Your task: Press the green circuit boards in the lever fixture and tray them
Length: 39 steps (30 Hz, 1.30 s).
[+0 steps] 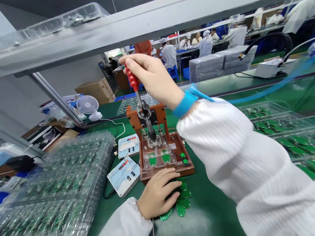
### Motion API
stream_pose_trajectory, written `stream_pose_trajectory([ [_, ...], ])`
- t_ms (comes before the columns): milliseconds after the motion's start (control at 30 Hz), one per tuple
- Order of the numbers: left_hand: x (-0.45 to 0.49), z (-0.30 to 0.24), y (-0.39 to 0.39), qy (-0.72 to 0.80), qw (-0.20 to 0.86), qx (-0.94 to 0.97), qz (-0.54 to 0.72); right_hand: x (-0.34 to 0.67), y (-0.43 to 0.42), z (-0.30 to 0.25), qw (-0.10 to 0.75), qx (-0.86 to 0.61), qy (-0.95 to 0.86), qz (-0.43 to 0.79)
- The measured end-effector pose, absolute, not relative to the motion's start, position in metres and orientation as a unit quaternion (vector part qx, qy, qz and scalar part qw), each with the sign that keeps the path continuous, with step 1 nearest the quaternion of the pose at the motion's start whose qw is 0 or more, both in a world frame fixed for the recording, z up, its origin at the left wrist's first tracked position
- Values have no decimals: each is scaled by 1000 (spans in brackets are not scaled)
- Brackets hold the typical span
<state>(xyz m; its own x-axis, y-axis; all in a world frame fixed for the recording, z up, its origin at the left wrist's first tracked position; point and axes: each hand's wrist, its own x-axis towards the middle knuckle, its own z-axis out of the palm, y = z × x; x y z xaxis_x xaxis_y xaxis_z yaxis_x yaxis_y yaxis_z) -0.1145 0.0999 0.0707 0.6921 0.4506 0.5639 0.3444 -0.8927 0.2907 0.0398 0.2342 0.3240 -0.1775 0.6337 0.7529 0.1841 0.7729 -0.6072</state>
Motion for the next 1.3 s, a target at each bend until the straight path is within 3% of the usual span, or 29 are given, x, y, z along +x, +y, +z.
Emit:
stream_pose_trajectory([
  [167, -114, 69, 101, 212, 79, 917, 328, 44, 146, 290, 582, -264, -769, 25],
  [300, -113, 68, 102, 212, 67, 916, 333, 45, 124, 253, 579, -254, -774, -22],
  [600, -111, 70, 101, 228, 83, 909, 338, 44, 137, 189, 599, -193, -776, 51],
  [800, -108, 71, 102, 227, 95, 905, 347, 37, 136, 179, 623, -209, -746, 112],
  [967, -116, 83, 99, 234, 164, 877, 385, 34, 135, 176, 636, -196, -737, 117],
  [1133, -169, 118, 125, 418, 155, 782, 436, 32, 136, 174, 635, -182, -741, 122],
  [1200, -195, 131, 146, 513, 112, 778, 345, 32, 136, 173, 636, -181, -741, 120],
  [1300, -220, 143, 177, 616, 84, 781, 64, 31, 136, 174, 636, -179, -740, 123],
])
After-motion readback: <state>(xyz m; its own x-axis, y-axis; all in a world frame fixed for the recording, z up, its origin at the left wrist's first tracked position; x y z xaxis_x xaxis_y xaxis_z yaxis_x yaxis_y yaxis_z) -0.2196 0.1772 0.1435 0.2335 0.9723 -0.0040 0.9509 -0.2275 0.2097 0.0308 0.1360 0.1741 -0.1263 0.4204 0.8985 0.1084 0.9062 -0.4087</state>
